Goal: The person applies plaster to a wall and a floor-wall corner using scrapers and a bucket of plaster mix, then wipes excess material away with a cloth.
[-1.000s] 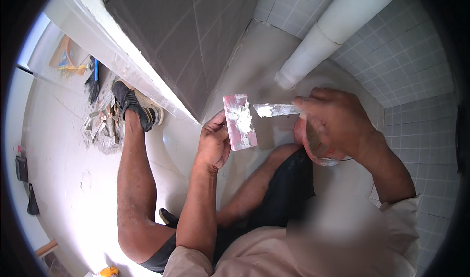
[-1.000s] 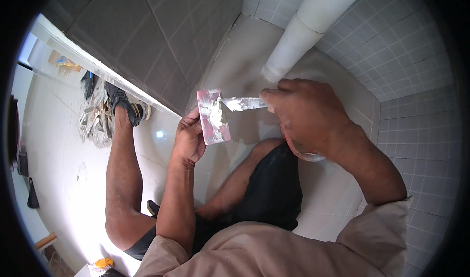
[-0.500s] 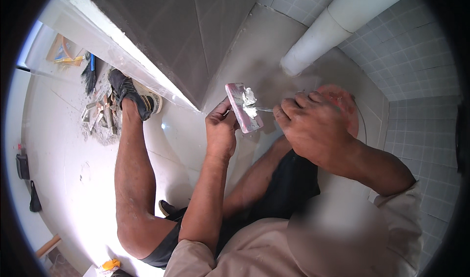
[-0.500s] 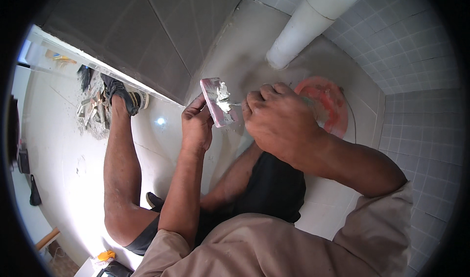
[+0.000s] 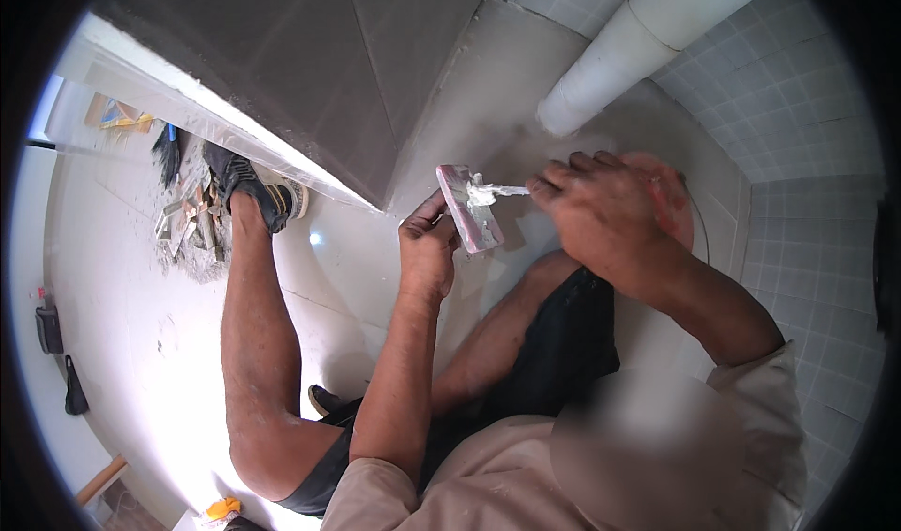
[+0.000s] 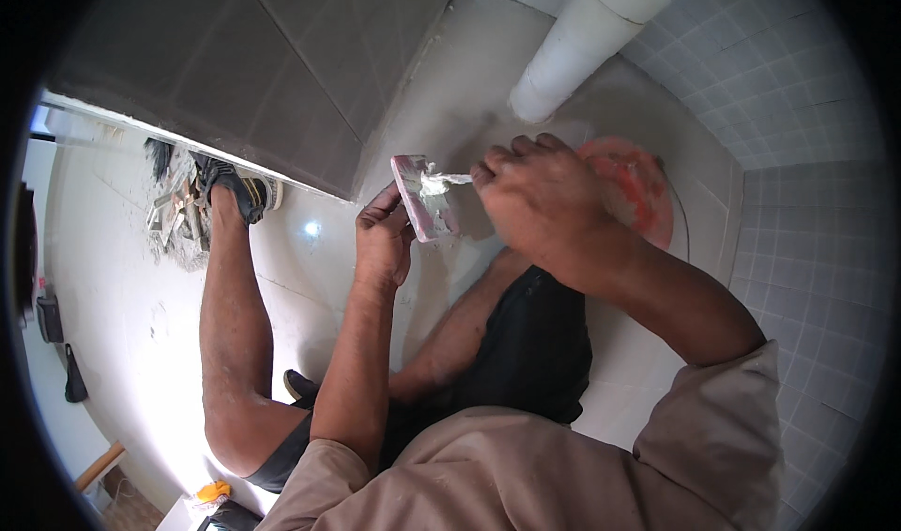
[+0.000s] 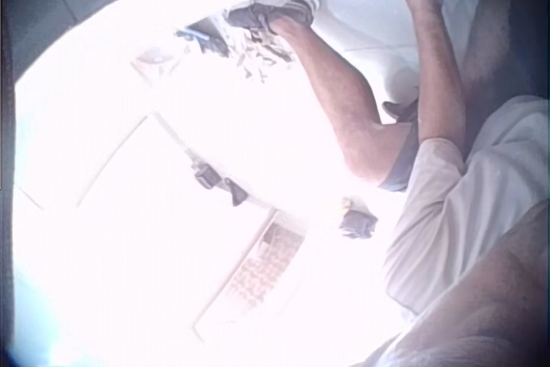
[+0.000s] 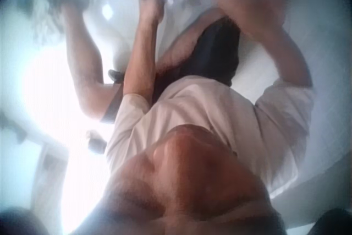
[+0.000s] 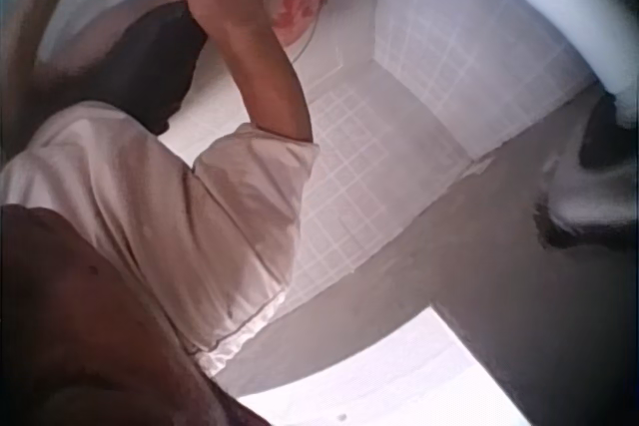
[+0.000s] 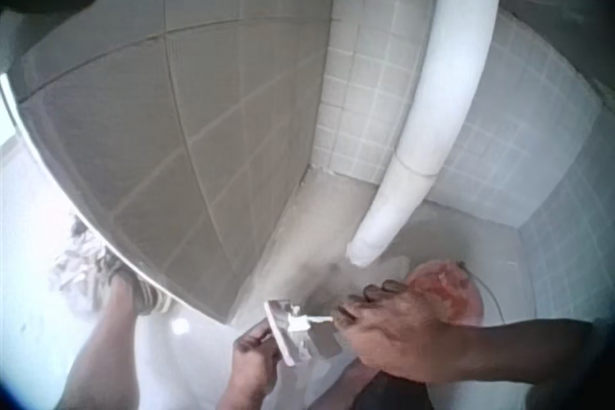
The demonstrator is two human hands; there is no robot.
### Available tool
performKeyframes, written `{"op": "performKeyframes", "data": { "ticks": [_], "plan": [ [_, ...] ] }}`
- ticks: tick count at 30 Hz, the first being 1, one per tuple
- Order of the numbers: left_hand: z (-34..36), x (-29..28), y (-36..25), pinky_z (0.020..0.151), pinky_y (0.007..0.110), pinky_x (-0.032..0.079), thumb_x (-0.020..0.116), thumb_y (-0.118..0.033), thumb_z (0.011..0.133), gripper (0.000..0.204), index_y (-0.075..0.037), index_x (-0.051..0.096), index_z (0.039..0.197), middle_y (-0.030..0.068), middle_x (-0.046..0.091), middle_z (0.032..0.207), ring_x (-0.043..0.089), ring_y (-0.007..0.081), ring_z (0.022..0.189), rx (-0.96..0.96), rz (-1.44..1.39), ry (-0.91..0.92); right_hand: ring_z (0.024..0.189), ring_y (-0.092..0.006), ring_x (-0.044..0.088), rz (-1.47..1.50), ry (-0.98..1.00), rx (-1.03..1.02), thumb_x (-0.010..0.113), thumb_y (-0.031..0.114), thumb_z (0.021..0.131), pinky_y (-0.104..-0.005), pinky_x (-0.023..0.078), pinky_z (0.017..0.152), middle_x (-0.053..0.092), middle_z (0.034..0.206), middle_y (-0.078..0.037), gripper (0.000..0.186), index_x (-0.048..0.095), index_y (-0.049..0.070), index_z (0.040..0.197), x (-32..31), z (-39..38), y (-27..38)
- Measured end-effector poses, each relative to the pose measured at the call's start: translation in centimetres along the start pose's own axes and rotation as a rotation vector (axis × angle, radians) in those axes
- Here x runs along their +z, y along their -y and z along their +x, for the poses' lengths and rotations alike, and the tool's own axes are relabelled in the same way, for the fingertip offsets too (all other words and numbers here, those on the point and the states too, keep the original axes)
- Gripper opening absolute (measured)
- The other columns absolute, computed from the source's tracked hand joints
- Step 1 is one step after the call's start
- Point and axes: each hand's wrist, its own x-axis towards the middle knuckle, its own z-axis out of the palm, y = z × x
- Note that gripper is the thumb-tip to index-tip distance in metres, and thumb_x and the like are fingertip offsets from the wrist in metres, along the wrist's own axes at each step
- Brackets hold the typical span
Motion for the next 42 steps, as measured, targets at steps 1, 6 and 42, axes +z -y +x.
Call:
{"op": "performKeyframes", "data": {
  "ticks": [1,6,42],
  "plan": [
    [0.0,-0.3,0.1,0.076,0.029,0.056,0.049,0.007,0.089,0.044,0.006,0.060,0.131,0.0114,0.070,0.111,0.067,0.0150,0.089,-0.009,0.033,-0.011,0.090,-0.0212,0.069,-0.010,-0.012,-0.052,0.063,0.012,0.082,-0.0352,0.052,0.083,0.069,0.087,-0.006,0.013,0.072,0.010,0.091,0.4,0.0,0.4],
    [0.4,-0.9,1.2,0.082,0.033,0.058,0.051,0.005,0.091,0.041,0.007,0.060,0.131,0.0146,0.069,0.115,0.068,0.0189,0.097,-0.037,0.130,-0.079,0.091,-0.0208,0.069,0.029,0.110,-0.166,0.063,0.013,0.083,-0.0346,0.051,0.086,0.069,0.088,-0.005,0.015,0.072,0.012,0.095,0.8,-0.3,0.7],
    [2.5,-12.8,6.8,0.084,0.033,0.058,0.076,-0.008,0.080,0.049,0.003,0.062,0.126,0.0109,0.072,0.110,0.072,0.0207,0.093,-0.551,-0.268,0.427,0.102,-0.0430,0.065,0.385,-0.347,0.740,0.069,0.011,0.075,-0.0461,0.053,0.091,0.069,0.101,-0.024,0.029,0.068,-0.005,0.099,28.0,29.8,-13.8]
  ]
}}
